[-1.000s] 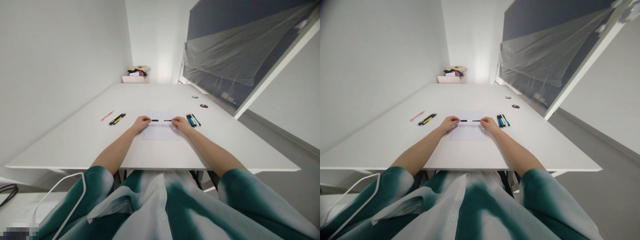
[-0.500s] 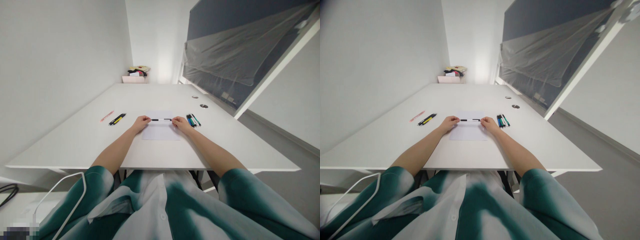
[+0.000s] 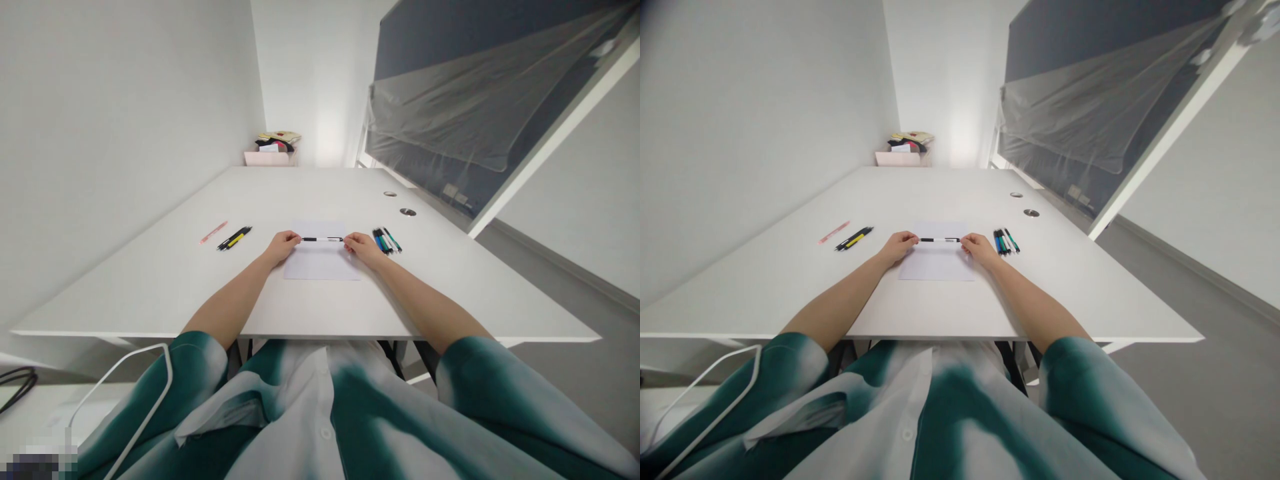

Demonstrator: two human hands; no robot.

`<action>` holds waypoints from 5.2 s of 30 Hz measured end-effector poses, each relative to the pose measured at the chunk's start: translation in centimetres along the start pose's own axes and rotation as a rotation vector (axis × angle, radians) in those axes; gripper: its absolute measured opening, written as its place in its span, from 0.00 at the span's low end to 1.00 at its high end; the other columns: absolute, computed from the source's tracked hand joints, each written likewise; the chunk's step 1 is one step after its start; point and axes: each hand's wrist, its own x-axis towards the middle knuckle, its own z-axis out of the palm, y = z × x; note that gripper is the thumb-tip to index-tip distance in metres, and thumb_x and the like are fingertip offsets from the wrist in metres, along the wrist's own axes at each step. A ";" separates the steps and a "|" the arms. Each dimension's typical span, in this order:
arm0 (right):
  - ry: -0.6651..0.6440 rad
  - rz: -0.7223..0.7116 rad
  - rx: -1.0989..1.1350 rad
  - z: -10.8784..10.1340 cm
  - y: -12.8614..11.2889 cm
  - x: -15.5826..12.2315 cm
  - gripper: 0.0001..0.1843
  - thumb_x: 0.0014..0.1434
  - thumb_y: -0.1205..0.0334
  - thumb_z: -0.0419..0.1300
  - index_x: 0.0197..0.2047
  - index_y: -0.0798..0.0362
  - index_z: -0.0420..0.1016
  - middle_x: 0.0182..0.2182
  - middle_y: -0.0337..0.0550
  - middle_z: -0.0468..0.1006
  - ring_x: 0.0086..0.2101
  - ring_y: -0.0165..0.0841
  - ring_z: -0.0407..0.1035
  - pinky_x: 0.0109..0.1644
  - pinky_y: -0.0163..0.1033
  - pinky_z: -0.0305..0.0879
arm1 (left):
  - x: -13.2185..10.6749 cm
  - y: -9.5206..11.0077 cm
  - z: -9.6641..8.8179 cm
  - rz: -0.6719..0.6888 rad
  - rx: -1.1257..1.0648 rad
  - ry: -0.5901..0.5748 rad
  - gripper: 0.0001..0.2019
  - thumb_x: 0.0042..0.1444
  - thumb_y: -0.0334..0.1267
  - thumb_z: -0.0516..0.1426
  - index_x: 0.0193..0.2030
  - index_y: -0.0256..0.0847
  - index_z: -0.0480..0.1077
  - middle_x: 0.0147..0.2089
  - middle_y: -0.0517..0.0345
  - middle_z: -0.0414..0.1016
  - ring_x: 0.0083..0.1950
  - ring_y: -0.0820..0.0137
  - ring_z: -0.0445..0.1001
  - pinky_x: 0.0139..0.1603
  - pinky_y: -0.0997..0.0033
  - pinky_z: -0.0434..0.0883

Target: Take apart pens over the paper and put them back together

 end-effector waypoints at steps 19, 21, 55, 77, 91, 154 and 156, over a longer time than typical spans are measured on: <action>-0.020 -0.020 0.001 0.0 0.5 0.2 0.21 0.48 0.43 0.67 0.25 0.52 0.69 0.21 0.38 0.72 0.24 0.28 0.62 0.31 0.35 0.61 | -0.2 0.2 0.1 0.023 0.126 0.002 0.12 0.52 0.45 0.57 0.27 0.37 0.72 0.23 0.62 0.65 0.26 0.74 0.57 0.30 0.70 0.54; -0.030 -0.031 -0.008 0.0 0.4 0.2 0.22 0.48 0.42 0.67 0.25 0.52 0.69 0.21 0.38 0.71 0.24 0.28 0.61 0.31 0.35 0.60 | -0.2 0.2 0.1 0.029 0.137 0.001 0.13 0.52 0.45 0.57 0.27 0.37 0.72 0.23 0.62 0.65 0.26 0.74 0.57 0.30 0.70 0.54; -0.026 -0.030 -0.168 0.1 0.4 0.5 0.24 0.55 0.40 0.58 0.23 0.51 0.66 0.20 0.39 0.69 0.24 0.30 0.60 0.30 0.36 0.58 | -0.9 1.3 0.2 0.100 0.381 -0.018 0.17 0.58 0.46 0.51 0.23 0.39 0.68 0.18 0.63 0.58 0.26 0.71 0.59 0.30 0.68 0.55; -0.024 -0.045 -0.199 0.1 0.5 0.4 0.26 0.54 0.37 0.58 0.22 0.52 0.67 0.19 0.39 0.70 0.23 0.29 0.61 0.30 0.36 0.59 | -0.9 1.0 0.3 0.120 0.352 0.016 0.19 0.59 0.48 0.51 0.21 0.40 0.65 0.18 0.62 0.60 0.26 0.70 0.60 0.30 0.68 0.57; -0.014 -0.033 -0.179 0.3 0.3 0.4 0.27 0.51 0.35 0.59 0.22 0.52 0.69 0.19 0.40 0.72 0.23 0.30 0.62 0.30 0.35 0.61 | -1.0 1.0 0.4 0.124 0.297 0.039 0.19 0.58 0.52 0.51 0.22 0.41 0.66 0.20 0.62 0.61 0.25 0.71 0.59 0.30 0.69 0.56; -0.237 -0.221 -1.173 3.0 -3.6 -2.1 0.21 0.72 0.57 0.40 0.45 0.54 0.73 0.39 0.49 0.81 0.38 0.36 0.73 0.39 0.36 0.56 | -2.3 2.1 2.4 0.362 0.461 -0.126 0.12 0.66 0.41 0.45 0.44 0.42 0.67 0.35 0.59 0.73 0.37 0.69 0.70 0.42 0.69 0.67; -0.232 -0.219 -1.179 2.8 -3.5 -2.0 0.22 0.72 0.57 0.40 0.45 0.54 0.74 0.39 0.50 0.81 0.39 0.36 0.73 0.39 0.36 0.56 | -2.4 2.0 2.3 0.384 0.465 -0.142 0.10 0.62 0.38 0.50 0.48 0.41 0.66 0.39 0.58 0.74 0.38 0.70 0.70 0.43 0.69 0.67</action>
